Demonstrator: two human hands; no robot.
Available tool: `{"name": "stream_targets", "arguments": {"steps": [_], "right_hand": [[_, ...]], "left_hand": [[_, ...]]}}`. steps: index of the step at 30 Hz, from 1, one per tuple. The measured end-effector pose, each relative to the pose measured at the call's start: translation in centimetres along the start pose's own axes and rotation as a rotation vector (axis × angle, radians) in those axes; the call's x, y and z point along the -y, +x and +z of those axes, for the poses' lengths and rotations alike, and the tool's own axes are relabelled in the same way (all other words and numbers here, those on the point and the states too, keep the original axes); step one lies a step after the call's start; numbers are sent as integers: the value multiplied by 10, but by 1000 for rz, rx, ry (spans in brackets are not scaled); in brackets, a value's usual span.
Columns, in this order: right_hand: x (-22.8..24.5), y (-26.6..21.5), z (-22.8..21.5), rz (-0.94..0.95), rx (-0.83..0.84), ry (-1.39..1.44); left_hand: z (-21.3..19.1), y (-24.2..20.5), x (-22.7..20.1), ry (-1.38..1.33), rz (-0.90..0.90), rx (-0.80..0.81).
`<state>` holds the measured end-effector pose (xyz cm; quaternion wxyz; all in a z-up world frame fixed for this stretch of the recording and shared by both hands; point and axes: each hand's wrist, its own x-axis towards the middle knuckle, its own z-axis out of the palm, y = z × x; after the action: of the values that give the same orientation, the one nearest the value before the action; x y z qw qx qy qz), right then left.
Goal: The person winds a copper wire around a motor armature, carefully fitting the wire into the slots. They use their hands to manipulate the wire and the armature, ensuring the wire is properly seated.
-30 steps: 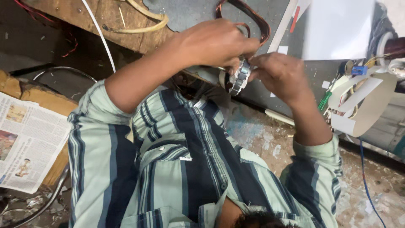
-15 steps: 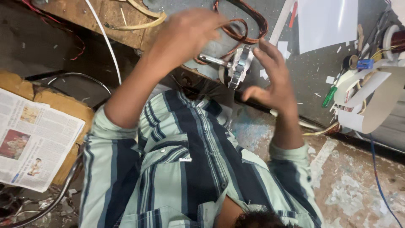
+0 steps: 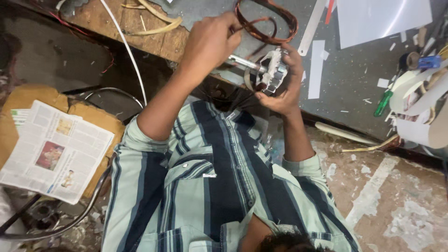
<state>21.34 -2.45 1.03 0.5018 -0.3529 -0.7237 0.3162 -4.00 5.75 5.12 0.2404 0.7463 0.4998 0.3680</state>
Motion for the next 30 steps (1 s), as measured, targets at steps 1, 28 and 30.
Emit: {"name": "stream_targets", "arguments": {"steps": [1,28,30], "right_hand": [[-2,-2,0,21,1,69],[70,189,-42,-208,705,-301],[66,183,-44,-20,670,103]], "left_hand": [[-4,-2,0,-76,-94,28],[-12,-58,-9,-1754,-105,32],[8,-61,-6,-1985,-76,-26]]}}
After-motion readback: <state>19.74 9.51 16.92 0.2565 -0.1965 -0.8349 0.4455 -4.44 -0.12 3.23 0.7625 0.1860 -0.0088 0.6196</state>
